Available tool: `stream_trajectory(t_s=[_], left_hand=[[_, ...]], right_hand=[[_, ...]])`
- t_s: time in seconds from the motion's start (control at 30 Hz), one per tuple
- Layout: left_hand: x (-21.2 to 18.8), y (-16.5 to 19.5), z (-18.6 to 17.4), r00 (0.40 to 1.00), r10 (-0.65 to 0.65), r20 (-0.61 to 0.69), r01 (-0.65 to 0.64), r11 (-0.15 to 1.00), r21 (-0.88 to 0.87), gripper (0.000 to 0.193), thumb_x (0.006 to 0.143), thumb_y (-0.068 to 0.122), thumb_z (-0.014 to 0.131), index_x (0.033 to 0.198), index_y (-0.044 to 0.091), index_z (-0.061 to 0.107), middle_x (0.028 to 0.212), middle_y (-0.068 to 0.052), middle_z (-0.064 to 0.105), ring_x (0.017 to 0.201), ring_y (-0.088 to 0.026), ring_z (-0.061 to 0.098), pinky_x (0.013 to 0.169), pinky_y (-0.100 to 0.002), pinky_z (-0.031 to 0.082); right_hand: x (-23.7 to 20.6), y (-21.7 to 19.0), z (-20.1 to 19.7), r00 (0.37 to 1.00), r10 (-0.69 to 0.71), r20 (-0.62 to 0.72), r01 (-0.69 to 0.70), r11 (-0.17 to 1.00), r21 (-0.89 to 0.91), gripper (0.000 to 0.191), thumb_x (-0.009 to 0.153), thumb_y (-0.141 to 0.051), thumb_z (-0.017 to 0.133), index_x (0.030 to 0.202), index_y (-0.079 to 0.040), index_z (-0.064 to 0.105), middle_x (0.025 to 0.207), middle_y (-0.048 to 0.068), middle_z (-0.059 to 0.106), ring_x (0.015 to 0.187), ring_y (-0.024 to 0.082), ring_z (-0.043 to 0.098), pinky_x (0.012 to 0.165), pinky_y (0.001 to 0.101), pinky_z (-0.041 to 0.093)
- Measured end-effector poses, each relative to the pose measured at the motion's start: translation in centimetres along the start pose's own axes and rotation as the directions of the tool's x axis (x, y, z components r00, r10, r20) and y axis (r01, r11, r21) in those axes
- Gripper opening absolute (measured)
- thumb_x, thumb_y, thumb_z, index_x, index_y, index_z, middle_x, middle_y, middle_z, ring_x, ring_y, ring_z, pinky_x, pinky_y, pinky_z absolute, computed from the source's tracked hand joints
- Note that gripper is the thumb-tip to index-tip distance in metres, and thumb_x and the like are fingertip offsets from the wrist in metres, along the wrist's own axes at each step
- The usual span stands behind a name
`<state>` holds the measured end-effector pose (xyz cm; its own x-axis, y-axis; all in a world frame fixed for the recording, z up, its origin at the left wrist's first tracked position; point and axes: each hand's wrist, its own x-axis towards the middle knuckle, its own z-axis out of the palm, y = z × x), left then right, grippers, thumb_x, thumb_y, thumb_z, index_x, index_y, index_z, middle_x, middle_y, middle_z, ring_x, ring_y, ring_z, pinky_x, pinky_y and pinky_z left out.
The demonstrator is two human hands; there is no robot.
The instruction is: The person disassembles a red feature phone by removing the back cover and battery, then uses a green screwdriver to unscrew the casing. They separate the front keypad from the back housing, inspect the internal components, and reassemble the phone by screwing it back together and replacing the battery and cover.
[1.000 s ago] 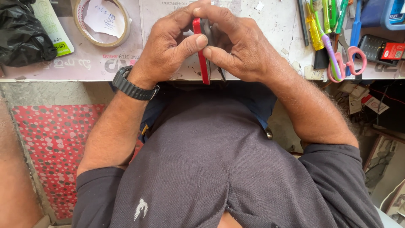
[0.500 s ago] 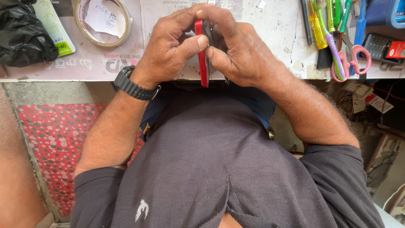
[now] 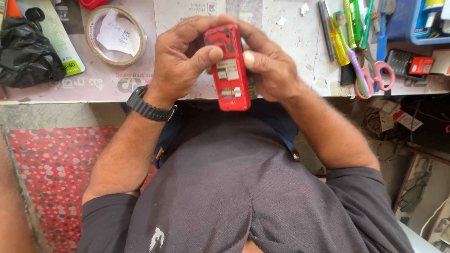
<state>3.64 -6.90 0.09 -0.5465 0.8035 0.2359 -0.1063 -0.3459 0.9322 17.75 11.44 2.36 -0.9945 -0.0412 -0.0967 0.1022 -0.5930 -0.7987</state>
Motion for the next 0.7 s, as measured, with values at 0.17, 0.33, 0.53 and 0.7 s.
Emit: stream_trajectory(t_s=[0.17,0.33,0.53,0.7], left_hand=[[0.2,0.0,0.3,1.0,-0.017,-0.008,0.017,1.0,-0.021,0.049,0.101,0.022,0.084,0.141,0.004,0.063,0.117,-0.004,0.07,0.096,-0.008,0.066,0.083,-0.021,0.06],[0.3,1.5,0.8,0.995,0.061,-0.078,-0.022,0.902,0.432,0.072,0.086,0.025,0.091,0.143,0.002,0.055,0.129,-0.01,0.061,0.096,-0.014,0.065,0.074,-0.025,0.06],[0.7,3.8,1.4,0.988,0.152,0.034,-0.125,0.645,0.754,0.06,0.094,0.027,0.091,0.135,-0.002,0.057,0.117,-0.014,0.066,0.102,-0.028,0.069,0.087,-0.039,0.059],[1.3,5.1,0.1,0.988,0.092,0.124,-0.154,0.669,0.727,0.047,0.092,0.015,0.081,0.129,-0.007,0.061,0.114,-0.018,0.067,0.099,-0.034,0.069,0.093,-0.045,0.057]], right_hand=[[-0.5,1.4,-0.8,0.997,-0.01,0.076,0.001,0.992,0.125,0.061,0.11,-0.024,0.064,0.16,-0.015,0.031,0.144,0.015,0.056,0.124,0.028,0.066,0.105,0.0494,0.06],[-0.5,2.7,-1.2,0.996,-0.068,-0.051,0.073,0.992,0.106,0.057,0.113,-0.015,0.062,0.157,-0.017,0.026,0.149,0.015,0.051,0.135,0.024,0.059,0.114,0.0449,0.055],[-0.2,3.4,-0.3,0.993,-0.117,-0.008,0.117,0.993,0.03,0.049,0.115,-0.012,0.058,0.153,-0.02,0.027,0.143,0.017,0.055,0.132,0.025,0.061,0.108,0.0438,0.058],[0.4,4.3,0.8,0.986,-0.16,-0.053,0.15,0.976,-0.159,0.037,0.12,-0.004,0.056,0.15,-0.013,0.036,0.141,0.015,0.055,0.132,0.023,0.058,0.115,0.0402,0.052]])
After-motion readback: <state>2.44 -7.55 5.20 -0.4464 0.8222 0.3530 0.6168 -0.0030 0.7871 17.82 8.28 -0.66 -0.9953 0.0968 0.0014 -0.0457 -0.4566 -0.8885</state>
